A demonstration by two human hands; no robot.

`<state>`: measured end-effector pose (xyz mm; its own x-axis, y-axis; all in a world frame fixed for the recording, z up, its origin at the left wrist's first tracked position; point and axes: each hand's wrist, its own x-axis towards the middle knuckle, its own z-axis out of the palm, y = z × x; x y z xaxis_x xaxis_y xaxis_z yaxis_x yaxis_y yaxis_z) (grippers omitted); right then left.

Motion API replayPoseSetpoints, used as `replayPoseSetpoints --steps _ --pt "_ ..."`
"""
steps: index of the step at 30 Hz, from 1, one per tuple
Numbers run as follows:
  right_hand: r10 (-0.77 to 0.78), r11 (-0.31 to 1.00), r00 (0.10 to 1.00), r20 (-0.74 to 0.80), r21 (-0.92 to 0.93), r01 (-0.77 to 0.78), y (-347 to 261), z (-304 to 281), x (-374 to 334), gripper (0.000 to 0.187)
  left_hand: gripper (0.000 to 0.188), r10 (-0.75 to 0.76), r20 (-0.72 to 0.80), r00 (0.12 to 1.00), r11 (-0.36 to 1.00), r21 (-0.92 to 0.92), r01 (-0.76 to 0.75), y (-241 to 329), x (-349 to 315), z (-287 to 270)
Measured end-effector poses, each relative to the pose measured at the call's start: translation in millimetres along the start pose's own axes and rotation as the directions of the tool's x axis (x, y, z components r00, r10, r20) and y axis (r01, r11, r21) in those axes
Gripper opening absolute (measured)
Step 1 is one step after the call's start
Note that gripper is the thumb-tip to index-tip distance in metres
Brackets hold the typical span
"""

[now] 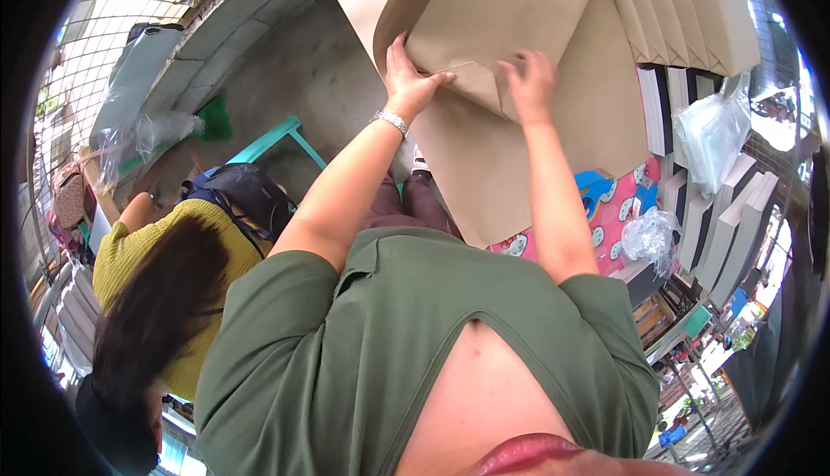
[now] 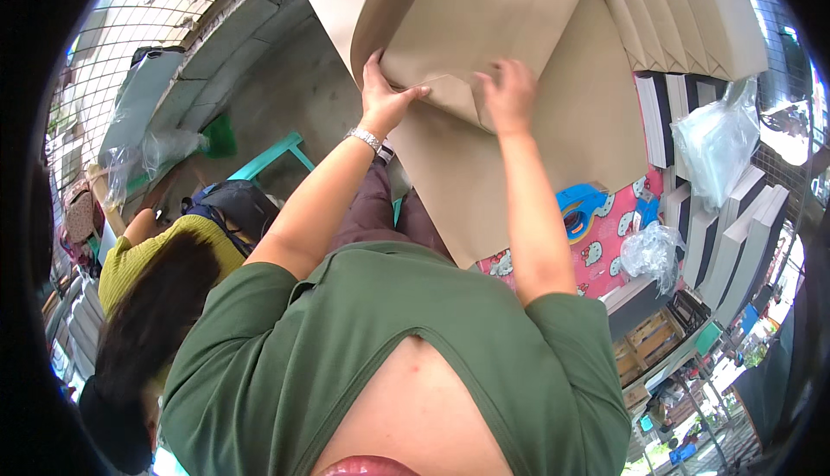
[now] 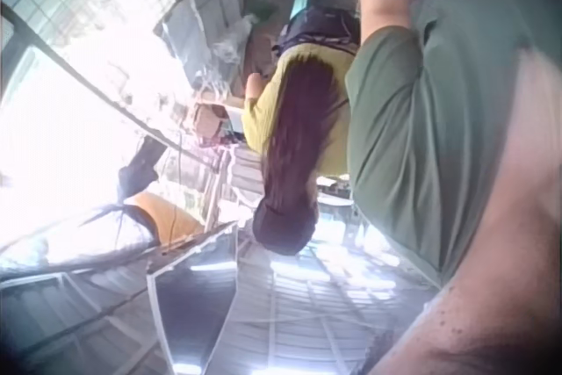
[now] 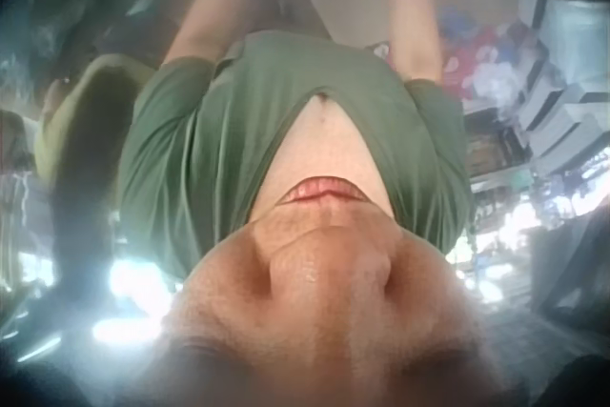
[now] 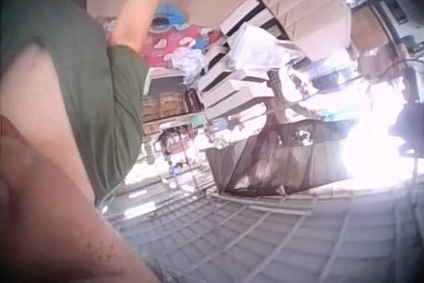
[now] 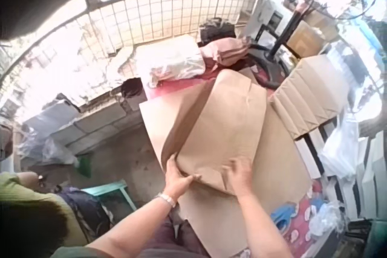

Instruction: The person wraps several pre-packaged items in brown paper by hand, folding the paper around the packages and securing the folds with adhesive tape using a handheld dispenser.

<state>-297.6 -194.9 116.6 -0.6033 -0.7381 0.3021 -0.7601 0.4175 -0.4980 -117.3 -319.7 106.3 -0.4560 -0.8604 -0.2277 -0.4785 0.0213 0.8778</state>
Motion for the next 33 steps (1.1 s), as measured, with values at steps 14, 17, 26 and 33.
replayPoseSetpoints --steps 14,17,26,33 --pt "0.726 0.636 0.685 0.062 -0.439 -0.634 108 -155 -153 0.069 0.103 0.007 -0.007 1.0 1.0 -0.003 -0.007 2 -3 -1" --pt "0.298 0.951 0.897 0.328 -0.024 -0.307 40 -168 -80 0.055 0.102 0.001 -0.029 1.0 1.0 0.011 -0.001 -5 -4 -7" --pt "-0.026 0.943 0.656 0.754 -0.198 0.266 -162 -52 99 0.063 0.104 0.01 -0.013 1.0 1.0 0.03 -0.009 -7 0 4" --pt "0.16 0.872 0.534 0.83 -0.372 0.317 -164 -26 97 0.063 0.108 0.015 -0.001 1.0 0.999 0.035 -0.015 -12 -1 -2"
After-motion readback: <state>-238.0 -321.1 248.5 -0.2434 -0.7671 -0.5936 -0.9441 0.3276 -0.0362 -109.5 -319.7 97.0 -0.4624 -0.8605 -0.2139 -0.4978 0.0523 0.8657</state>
